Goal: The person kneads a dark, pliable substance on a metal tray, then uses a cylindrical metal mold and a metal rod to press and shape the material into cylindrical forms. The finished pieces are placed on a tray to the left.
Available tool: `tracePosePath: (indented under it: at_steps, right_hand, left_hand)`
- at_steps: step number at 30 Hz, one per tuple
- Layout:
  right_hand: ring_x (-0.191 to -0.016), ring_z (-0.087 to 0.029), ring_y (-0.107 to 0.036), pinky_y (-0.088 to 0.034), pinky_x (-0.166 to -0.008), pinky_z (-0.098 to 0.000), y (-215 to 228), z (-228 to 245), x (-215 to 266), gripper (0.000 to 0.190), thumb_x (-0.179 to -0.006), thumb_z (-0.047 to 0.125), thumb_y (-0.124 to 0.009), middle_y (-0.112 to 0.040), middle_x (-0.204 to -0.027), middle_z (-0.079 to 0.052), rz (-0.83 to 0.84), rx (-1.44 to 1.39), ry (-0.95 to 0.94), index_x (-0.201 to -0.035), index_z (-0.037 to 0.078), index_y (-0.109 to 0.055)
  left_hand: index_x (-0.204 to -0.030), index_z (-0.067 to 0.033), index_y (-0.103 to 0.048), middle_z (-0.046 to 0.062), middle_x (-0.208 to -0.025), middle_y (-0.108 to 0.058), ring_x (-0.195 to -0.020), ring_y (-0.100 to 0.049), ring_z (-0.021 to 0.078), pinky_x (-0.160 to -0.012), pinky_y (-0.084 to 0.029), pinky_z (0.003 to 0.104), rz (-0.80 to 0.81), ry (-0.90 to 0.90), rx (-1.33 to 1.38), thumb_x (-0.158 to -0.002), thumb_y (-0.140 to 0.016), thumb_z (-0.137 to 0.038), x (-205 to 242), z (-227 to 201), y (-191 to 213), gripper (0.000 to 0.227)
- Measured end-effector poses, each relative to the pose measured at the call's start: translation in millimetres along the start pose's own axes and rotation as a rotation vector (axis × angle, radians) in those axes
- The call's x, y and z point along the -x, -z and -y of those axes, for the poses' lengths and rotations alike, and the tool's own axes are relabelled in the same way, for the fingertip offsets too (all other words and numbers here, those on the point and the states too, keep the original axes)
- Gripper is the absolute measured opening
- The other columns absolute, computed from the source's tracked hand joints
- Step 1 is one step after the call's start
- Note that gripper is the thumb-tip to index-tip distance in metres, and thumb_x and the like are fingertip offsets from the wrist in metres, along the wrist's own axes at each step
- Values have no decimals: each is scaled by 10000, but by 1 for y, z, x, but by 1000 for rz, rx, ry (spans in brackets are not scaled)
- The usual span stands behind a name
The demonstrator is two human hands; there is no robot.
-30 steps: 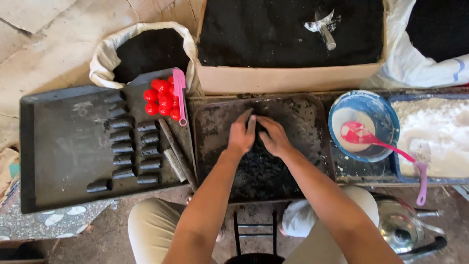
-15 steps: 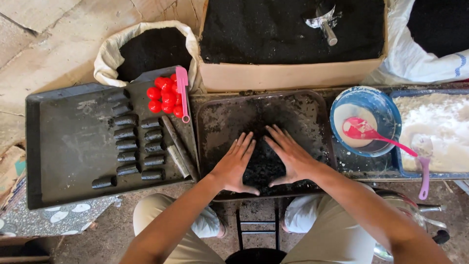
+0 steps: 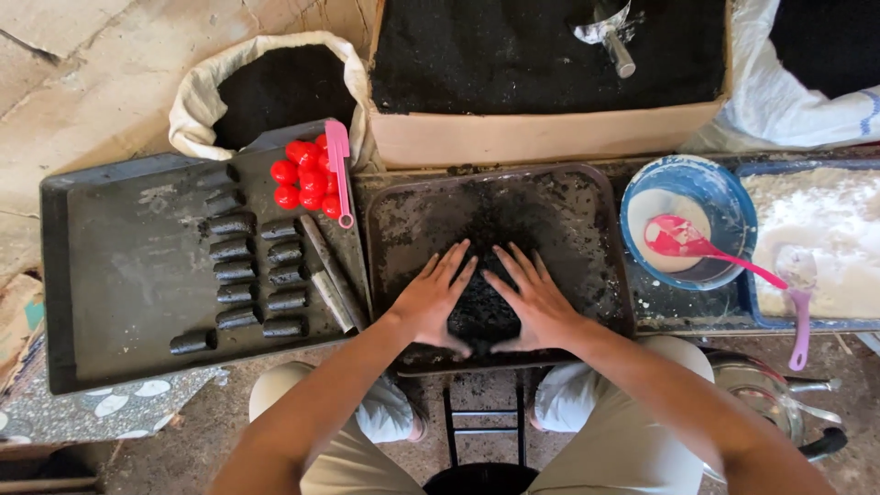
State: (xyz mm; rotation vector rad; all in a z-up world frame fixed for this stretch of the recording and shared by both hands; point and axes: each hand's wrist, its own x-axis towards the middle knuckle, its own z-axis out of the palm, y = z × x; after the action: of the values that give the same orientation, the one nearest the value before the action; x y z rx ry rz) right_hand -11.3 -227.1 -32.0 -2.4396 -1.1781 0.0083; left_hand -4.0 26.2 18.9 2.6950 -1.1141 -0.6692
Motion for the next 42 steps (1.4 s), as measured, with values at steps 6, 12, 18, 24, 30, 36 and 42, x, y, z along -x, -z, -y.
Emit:
tracePosePath:
  at_steps: [6,12,18,24,30,36,42]
  right_hand:
    - [-1388,-512,-444,-434,-1015,-706,-12,-31,-15,743,-695,365,-887,-416,-1562,-202,-142,-71,10,-1365,185,-623]
    - [-1441,-518,-395,-378,-1066,-729,23,0,-28,595,-627,95,-803,-480,-1537,-204,-178,-102,-41,-1217,108,-730]
    - [-1404,-496,-452,-402,-1051,-703,-11,-10,-33,456,-850,-2,-653,-564,-1469,-173,-348,-42,-297,-1289,107,-705]
    - [-1396,-502,-429,-367,-1096,-674,-25,-30,-19,429,-1078,129,-423,-559,-1477,-215,-462,-403,-301,-1468,69,-591]
    - [-1434,-459,-404,-376,-1123,-607,-35,-26,-18,477,-1048,107,-533,-510,-1523,-214,-519,-392,-263,-1521,45,-511]
    - [-1416,-493,-409,-397,-1109,-627,-36,-32,-17,504,-1057,145,-534,-502,-1499,-283,-523,-425,-237,-1524,-33,-463]
    - [-1425,-499,-384,-394,-1118,-626,-34,-29,-16,528,-1046,118,-560,-474,-1509,-292,-495,-475,-213,-1532,-44,-434]
  left_hand:
    - [-1649,-162,-244,170,-1665,-316,-1443,-484,340,-1138,-485,483,-256,-20,-59,-821,-673,-747,-32,36,-34,1101]
    - [-1387,-173,-620,66,-1418,-644,-1326,-610,285,-1076,-525,436,-369,75,-34,-977,-592,-329,-1,50,-12,440]
    - [-1583,84,-295,362,-1652,-210,-1503,-227,571,-1234,-253,608,-564,952,325,-1004,-578,-464,11,-25,-35,846]
    - [-1605,89,-128,307,-1700,-13,-1573,-40,483,-1284,-79,558,-665,1204,525,-1049,-435,-534,-28,-63,-103,889]
    - [-1609,96,-139,339,-1677,-92,-1554,-120,487,-1288,-50,552,-835,1152,516,-1071,-441,-488,-36,-77,-93,849]
    - [-1601,118,-145,361,-1658,-133,-1544,-160,493,-1276,-81,566,-947,951,498,-1104,-387,-448,-40,-71,-94,791]
    - [-1612,101,-112,329,-1679,-86,-1555,-99,509,-1264,-76,597,-958,757,474,-1092,-402,-465,-51,-54,-115,821]
